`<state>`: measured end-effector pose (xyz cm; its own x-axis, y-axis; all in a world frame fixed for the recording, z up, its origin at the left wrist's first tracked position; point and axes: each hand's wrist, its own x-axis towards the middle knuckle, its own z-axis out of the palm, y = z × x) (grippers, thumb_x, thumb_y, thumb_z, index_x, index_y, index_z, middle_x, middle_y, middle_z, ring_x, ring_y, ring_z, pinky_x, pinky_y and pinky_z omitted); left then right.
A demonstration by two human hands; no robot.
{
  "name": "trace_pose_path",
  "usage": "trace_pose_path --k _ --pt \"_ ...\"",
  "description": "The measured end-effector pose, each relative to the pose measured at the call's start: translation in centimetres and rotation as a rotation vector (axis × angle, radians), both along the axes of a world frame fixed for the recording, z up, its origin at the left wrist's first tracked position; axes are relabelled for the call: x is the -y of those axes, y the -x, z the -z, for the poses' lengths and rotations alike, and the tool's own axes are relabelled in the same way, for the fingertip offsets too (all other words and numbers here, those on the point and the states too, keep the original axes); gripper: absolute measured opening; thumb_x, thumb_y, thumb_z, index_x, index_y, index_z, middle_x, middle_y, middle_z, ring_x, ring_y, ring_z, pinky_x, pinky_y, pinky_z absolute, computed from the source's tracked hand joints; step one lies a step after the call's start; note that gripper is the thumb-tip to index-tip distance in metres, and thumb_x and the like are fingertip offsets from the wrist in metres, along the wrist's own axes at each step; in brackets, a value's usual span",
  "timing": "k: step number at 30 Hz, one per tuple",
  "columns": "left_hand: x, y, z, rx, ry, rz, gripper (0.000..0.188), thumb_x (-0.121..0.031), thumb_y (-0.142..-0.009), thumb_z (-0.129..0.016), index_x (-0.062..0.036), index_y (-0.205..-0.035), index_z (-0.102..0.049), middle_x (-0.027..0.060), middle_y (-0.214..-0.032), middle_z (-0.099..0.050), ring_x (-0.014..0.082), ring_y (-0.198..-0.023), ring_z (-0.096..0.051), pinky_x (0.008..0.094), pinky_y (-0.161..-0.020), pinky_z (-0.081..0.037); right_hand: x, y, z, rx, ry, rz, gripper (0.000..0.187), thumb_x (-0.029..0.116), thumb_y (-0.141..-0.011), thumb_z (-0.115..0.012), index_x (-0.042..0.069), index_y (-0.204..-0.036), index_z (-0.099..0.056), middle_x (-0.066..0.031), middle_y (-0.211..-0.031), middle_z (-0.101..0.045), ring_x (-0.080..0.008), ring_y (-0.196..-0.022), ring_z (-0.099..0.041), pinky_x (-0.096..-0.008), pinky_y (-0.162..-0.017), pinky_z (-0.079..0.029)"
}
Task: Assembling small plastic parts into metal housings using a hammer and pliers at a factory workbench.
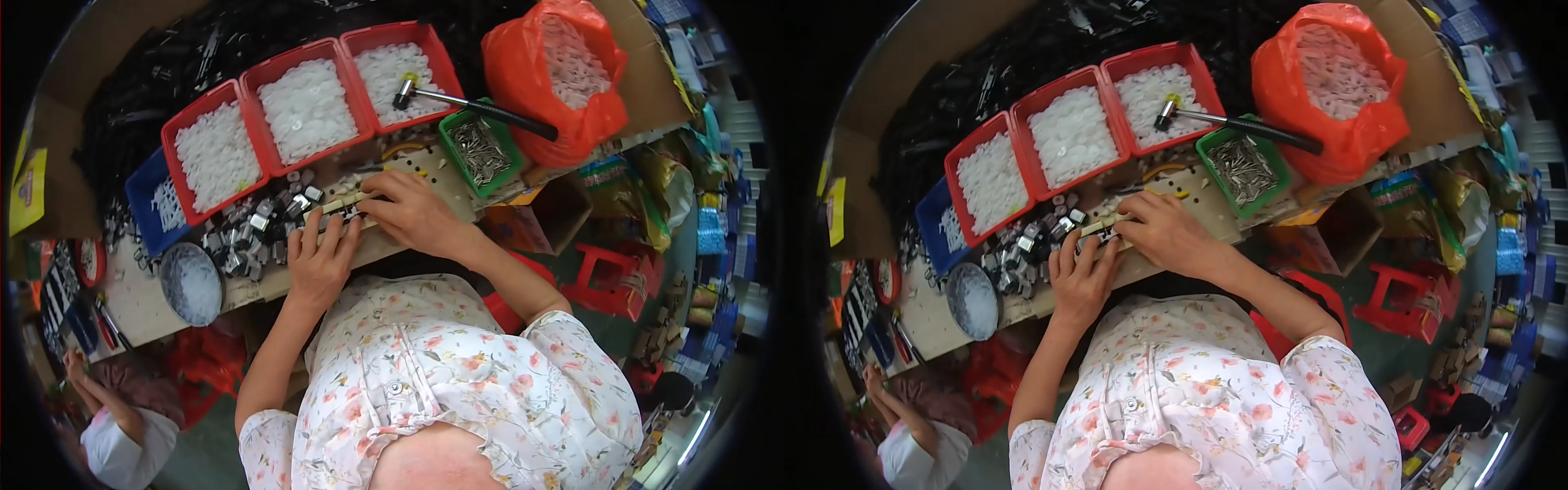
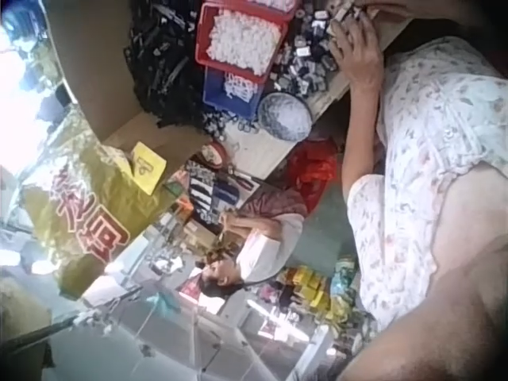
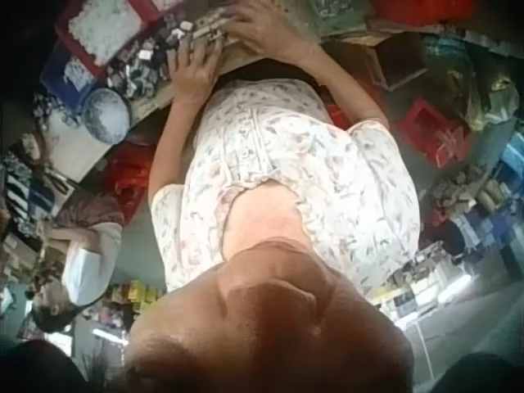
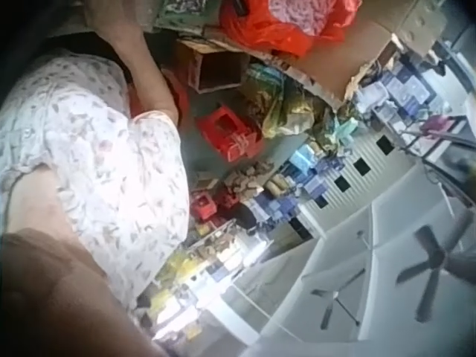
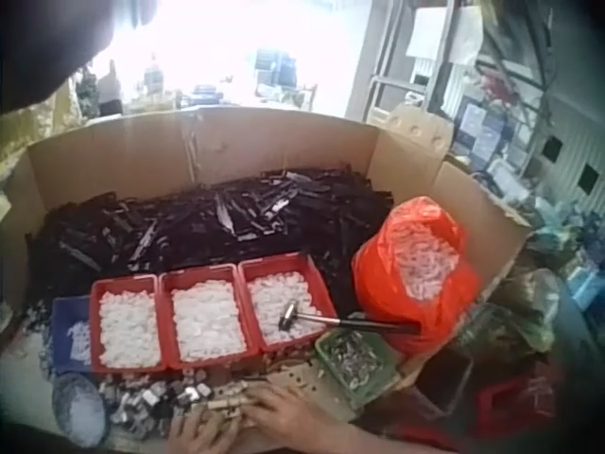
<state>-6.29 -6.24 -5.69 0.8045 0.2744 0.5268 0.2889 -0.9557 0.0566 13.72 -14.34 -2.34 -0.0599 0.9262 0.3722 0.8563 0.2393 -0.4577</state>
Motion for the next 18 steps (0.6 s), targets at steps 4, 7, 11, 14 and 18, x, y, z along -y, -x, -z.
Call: trace_pose_path --k 4,7,11,14,18 --pt "-0.5 -0.1 0.3 -0.015 -0.044 -0.011 0.033 -0.023 -0.081 -0.075 -0.0165 -0.112 -0.068 0.0048 -0.11 -0.06 0.0298 -0.114 -0.055 0.0421 -0.088 -0.037 1.2 -4.9 -6.2 0.105 -0.176 0.205 0.024 0.002 -0.075 -0.071 0.003 -0.099 -0.07 -0.0113 -0.102 -0.066 -0.0305 -0.094 -0.064 -0.0397 -0.083 -0.051" --pt "-0.9 0.2 0.5 -0.013 -0.062 0.003 0.033 -0.023 -0.081 -0.075 -0.0164 -0.113 -0.068 0.0045 -0.111 -0.06 0.0292 -0.115 -0.054 0.0419 -0.087 -0.037 2.6 -10.0 -10.2 0.14 -0.206 0.515 0.013 0.001 -0.084 -0.066 0.003 -0.097 -0.071 -0.0121 -0.098 -0.067 -0.0272 -0.092 -0.066 -0.0361 -0.082 -0.052" --pt "-1.1 0.2 0.2 -0.009 -0.053 0.004 0.035 -0.022 -0.081 -0.075 -0.0159 -0.114 -0.067 0.0049 -0.111 -0.06 0.0291 -0.115 -0.054 0.0428 -0.087 -0.038 3.0 -19.2 -11.0 0.353 -0.19 0.69 0.011 0.008 -0.086 -0.065 0.001 -0.093 -0.068 -0.0175 -0.094 -0.067 -0.0349 -0.086 -0.066 -0.0427 -0.075 -0.052" --pt "-0.2 0.6 -0.6 -0.045 0.02 -0.034 0.03 -0.021 -0.083 -0.071 -0.0131 -0.112 -0.066 0.0043 -0.11 -0.061 0.0274 -0.114 -0.056 0.0425 -0.087 -0.039 2.9 -26.1 -7.6 0.772 -0.199 0.654 0.015 0.012 -0.086 -0.064 0.0 -0.095 -0.066 -0.0221 -0.092 -0.067 -0.0371 -0.085 -0.066 -0.0451 -0.073 -0.052" --pt "-0.5 0.7 -1.8 0.004 0.144 0.063 0.036 -0.019 -0.079 -0.073 -0.0093 -0.113 -0.066 0.0089 -0.11 -0.062 0.0313 -0.115 -0.056 0.0445 -0.085 -0.043 2.6 -32.1 -7.8 0.589 0.271 0.792 0.03 0.02 -0.086 -0.063 0.002 -0.111 -0.062 -0.0244 -0.1 -0.066 -0.0428 -0.096 -0.064 -0.0501 -0.079 -0.05"
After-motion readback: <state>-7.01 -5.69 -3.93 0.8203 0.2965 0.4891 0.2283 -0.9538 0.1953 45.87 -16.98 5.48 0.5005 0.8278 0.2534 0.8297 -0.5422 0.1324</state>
